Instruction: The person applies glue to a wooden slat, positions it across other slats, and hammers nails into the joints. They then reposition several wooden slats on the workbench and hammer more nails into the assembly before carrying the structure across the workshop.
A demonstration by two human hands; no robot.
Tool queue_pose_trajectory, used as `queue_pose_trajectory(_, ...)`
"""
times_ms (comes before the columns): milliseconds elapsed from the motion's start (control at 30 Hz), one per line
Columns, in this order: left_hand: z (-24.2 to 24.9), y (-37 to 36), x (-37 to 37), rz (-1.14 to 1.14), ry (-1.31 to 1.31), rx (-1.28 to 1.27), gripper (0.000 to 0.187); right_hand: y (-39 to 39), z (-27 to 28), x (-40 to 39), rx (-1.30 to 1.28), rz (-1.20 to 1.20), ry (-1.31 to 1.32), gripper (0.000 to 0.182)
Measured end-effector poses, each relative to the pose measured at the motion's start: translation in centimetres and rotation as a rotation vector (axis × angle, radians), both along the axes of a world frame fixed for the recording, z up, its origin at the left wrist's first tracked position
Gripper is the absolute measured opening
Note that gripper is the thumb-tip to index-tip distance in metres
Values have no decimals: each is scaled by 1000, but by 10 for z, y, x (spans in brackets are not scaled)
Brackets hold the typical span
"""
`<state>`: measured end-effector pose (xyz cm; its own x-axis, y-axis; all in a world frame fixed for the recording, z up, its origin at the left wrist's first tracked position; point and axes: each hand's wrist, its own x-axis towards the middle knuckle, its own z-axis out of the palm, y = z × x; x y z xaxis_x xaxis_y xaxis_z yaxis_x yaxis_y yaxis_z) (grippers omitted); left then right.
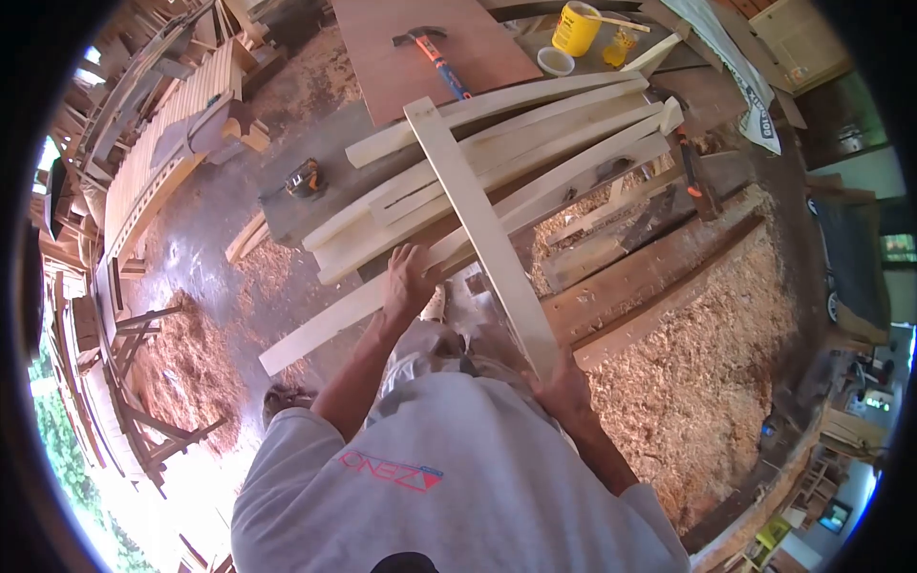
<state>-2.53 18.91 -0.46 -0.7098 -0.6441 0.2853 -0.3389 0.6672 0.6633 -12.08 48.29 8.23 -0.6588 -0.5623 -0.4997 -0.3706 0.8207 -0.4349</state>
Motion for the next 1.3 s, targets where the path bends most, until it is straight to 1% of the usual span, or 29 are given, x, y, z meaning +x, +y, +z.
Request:
queue_pose_trajectory(67,3,5,0,11,2,18,27,-3,-4,1,22,-12,-1,71)
queue_pose_trajectory(133,2,9,1,13,11,-24,25,-2,-6,3,51,-24,-10,70)
queue_pose_trajectory(200,4,12,2,30,34,19,24,-3,-6,3,46,-43,-2,68)
queue_pose_trajectory(333,6,14,2,34,76,27,23,-2,-5,2,37,-3,37,68)
queue_pose_trajectory(400,-5,18,2,26,77,37,26,-1,-2,0,18,0,46,69)
queue_pose_trajectory(533,2,26,4,46,38,65,27,-1,-4,-2,29,-5,31,69)
queue_pose_trajectory(600,3,27,5,18,45,55,30,-2,-3,-3,48,-35,7,71)
queue_pose_trajectory(633,-1,27,6,-18,72,107,31,-3,-1,-2,51,-26,5,71)
queue_pose_trajectory(767,-4,34,7,-11,80,100,34,-10,1,-2,26,-54,-18,73)
queue_pose_trajectory(833,-2,35,8,-5,27,129,36,-11,0,-5,27,-51,-25,73)
queue_pose_trajectory(900,-4,38,9,0,2,121,37,-12,1,-6,86,-50,-12,73)
queue_pose_trajectory(967,-4,40,9,-12,-19,106,38,-14,3,-7,73,-54,-27,73)
queue_pose_trajectory(1033,-3,40,9,9,19,85,32,-15,3,-7,55,-83,-25,74)
queue_pose_trajectory(1167,-7,43,6,-16,-5,31,33,-15,5,-11,73,-63,-24,75)
queue_pose_trajectory(1300,-1,43,11,-5,-59,45,32,-17,3,-13,94,-44,-54,77)
